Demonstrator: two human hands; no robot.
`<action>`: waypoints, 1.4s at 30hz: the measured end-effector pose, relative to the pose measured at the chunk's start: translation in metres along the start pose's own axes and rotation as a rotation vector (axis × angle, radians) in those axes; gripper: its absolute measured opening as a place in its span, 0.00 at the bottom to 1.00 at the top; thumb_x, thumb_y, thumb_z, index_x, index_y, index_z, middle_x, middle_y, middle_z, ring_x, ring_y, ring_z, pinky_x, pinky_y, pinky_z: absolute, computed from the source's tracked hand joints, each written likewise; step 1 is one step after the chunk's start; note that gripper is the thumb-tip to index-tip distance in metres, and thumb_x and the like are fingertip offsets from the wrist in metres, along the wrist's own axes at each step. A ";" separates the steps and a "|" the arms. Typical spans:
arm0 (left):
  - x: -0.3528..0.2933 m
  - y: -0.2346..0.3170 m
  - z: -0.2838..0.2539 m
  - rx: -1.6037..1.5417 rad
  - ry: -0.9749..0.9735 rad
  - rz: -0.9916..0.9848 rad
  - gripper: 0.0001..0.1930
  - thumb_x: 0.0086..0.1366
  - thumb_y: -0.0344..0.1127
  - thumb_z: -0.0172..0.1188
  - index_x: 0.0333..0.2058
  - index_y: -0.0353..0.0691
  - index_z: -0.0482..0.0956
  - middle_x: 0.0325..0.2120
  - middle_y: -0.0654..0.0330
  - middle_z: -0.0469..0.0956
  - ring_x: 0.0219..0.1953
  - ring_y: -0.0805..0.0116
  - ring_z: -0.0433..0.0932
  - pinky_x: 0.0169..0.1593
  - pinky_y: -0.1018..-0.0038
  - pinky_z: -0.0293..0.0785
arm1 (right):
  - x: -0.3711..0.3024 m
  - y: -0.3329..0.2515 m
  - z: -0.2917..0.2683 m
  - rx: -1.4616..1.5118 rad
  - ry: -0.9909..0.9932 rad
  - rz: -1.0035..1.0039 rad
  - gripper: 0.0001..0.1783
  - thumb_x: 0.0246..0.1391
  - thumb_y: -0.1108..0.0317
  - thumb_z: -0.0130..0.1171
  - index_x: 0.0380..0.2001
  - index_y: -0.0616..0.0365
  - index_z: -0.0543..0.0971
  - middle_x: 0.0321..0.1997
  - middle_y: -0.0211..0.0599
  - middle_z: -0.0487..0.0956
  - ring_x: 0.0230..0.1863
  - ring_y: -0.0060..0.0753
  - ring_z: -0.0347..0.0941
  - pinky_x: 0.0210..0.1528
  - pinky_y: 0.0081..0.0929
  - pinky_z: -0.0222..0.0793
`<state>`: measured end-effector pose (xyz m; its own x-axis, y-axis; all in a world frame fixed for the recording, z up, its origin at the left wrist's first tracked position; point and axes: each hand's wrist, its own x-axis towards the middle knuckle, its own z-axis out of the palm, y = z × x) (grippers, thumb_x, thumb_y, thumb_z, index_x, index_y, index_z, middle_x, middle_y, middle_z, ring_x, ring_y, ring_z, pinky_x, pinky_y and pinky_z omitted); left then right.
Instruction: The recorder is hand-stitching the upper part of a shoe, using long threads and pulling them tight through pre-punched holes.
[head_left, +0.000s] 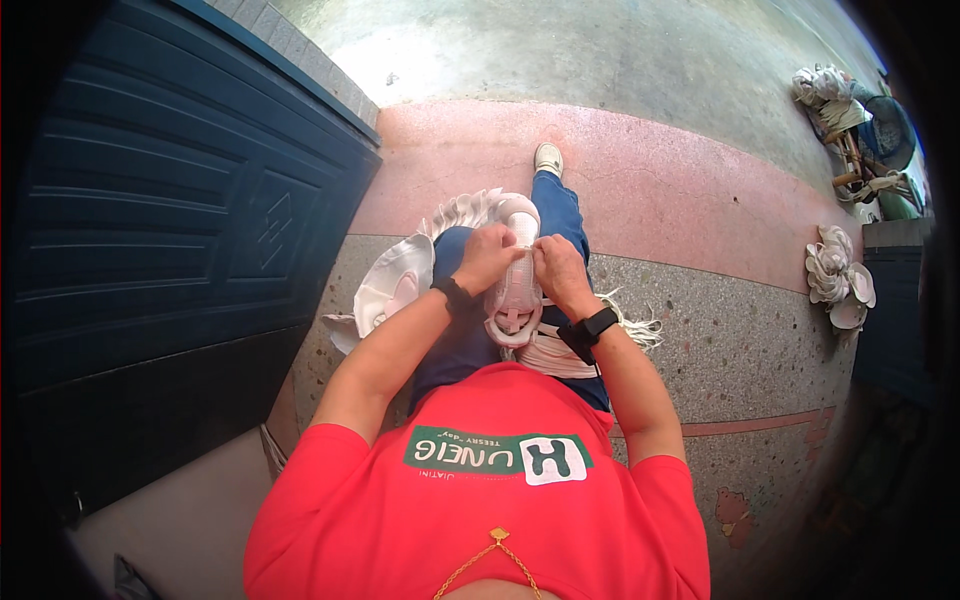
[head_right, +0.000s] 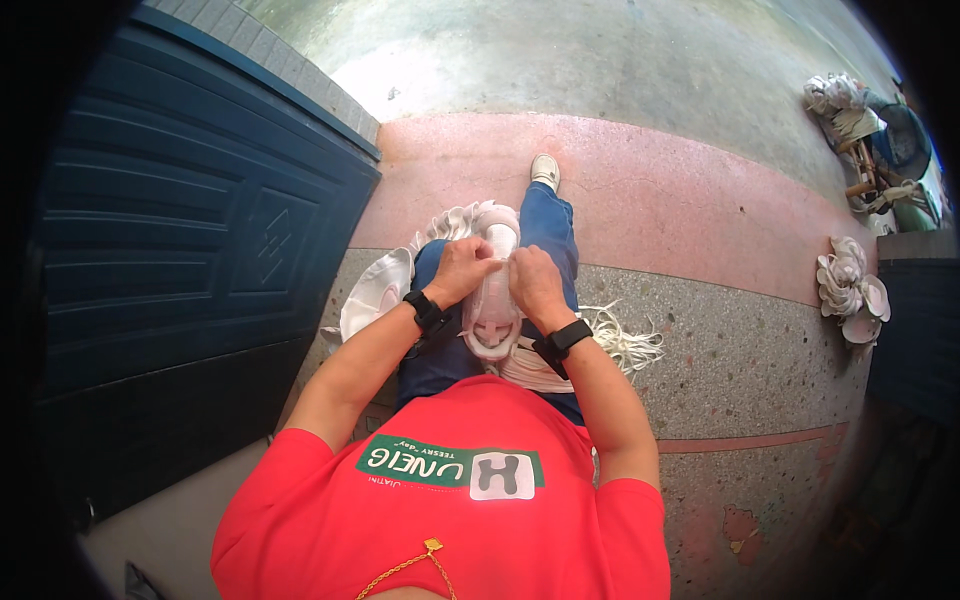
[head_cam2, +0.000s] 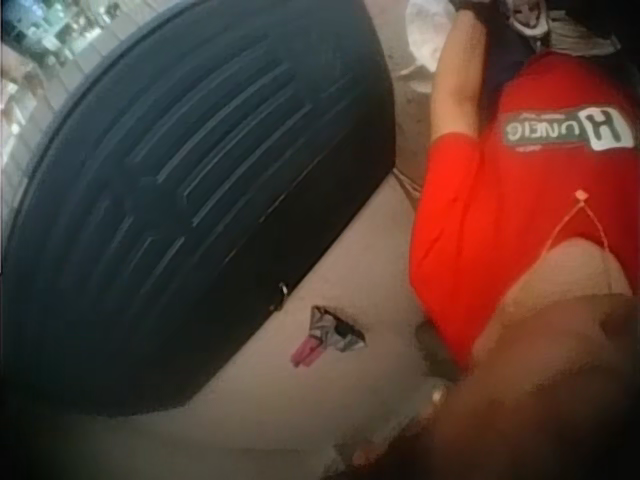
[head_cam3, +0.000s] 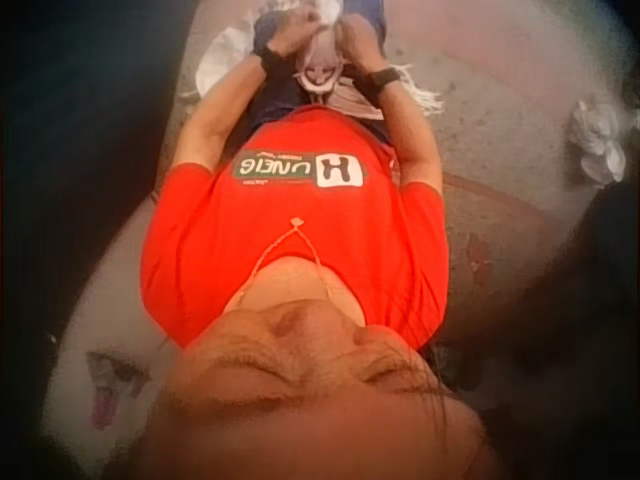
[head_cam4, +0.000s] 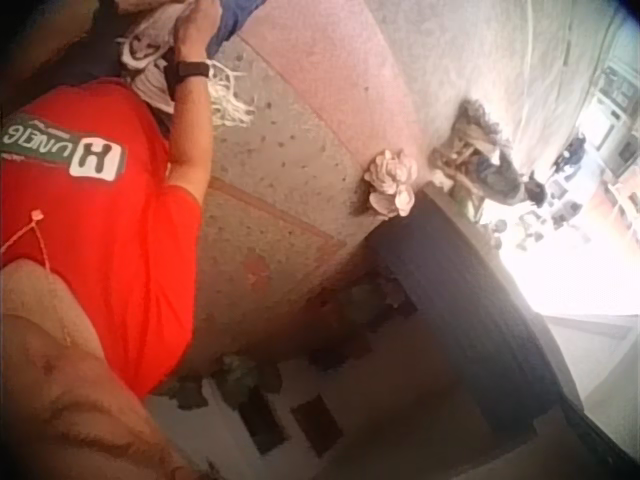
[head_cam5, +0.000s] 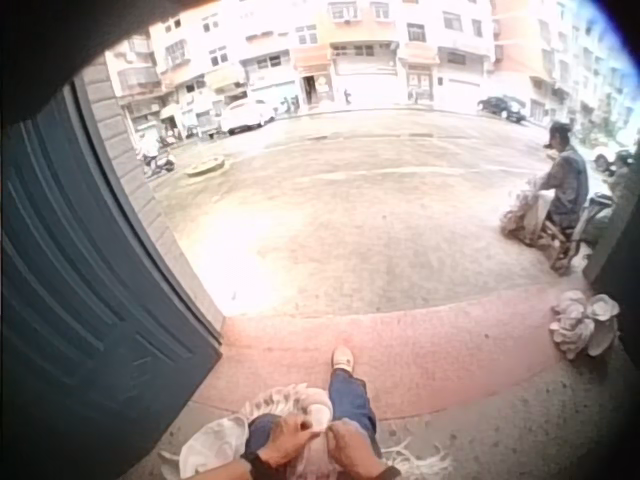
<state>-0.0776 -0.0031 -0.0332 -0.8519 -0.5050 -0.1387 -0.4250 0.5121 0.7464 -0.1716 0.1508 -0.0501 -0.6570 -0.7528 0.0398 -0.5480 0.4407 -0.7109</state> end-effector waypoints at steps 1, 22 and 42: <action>0.000 0.000 0.000 -0.004 0.003 0.003 0.14 0.52 0.39 0.74 0.30 0.35 0.83 0.30 0.46 0.84 0.35 0.49 0.84 0.40 0.60 0.78 | 0.001 -0.002 0.000 -0.001 -0.002 -0.001 0.09 0.62 0.67 0.56 0.36 0.60 0.81 0.37 0.51 0.78 0.43 0.59 0.75 0.47 0.50 0.72; 0.004 -0.014 -0.025 0.157 -0.074 0.489 0.15 0.64 0.32 0.60 0.49 0.36 0.73 0.34 0.45 0.80 0.38 0.45 0.81 0.42 0.58 0.79 | 0.019 -0.017 0.009 0.104 -0.028 -0.117 0.14 0.54 0.73 0.58 0.46 0.57 0.77 0.40 0.53 0.82 0.43 0.61 0.79 0.43 0.53 0.74; -0.048 -0.097 -0.232 0.744 0.114 0.182 0.05 0.65 0.28 0.53 0.34 0.34 0.76 0.31 0.50 0.75 0.35 0.53 0.75 0.39 0.61 0.77 | -0.072 0.081 -0.175 0.850 -0.065 0.484 0.13 0.63 0.65 0.65 0.47 0.59 0.81 0.24 0.21 0.75 0.23 0.15 0.69 0.27 0.19 0.68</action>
<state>0.0755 -0.1901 0.0519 -0.9085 -0.4158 0.0419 -0.4093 0.9056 0.1112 -0.2590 0.3257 0.0123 -0.6689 -0.6198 -0.4103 0.3454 0.2296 -0.9099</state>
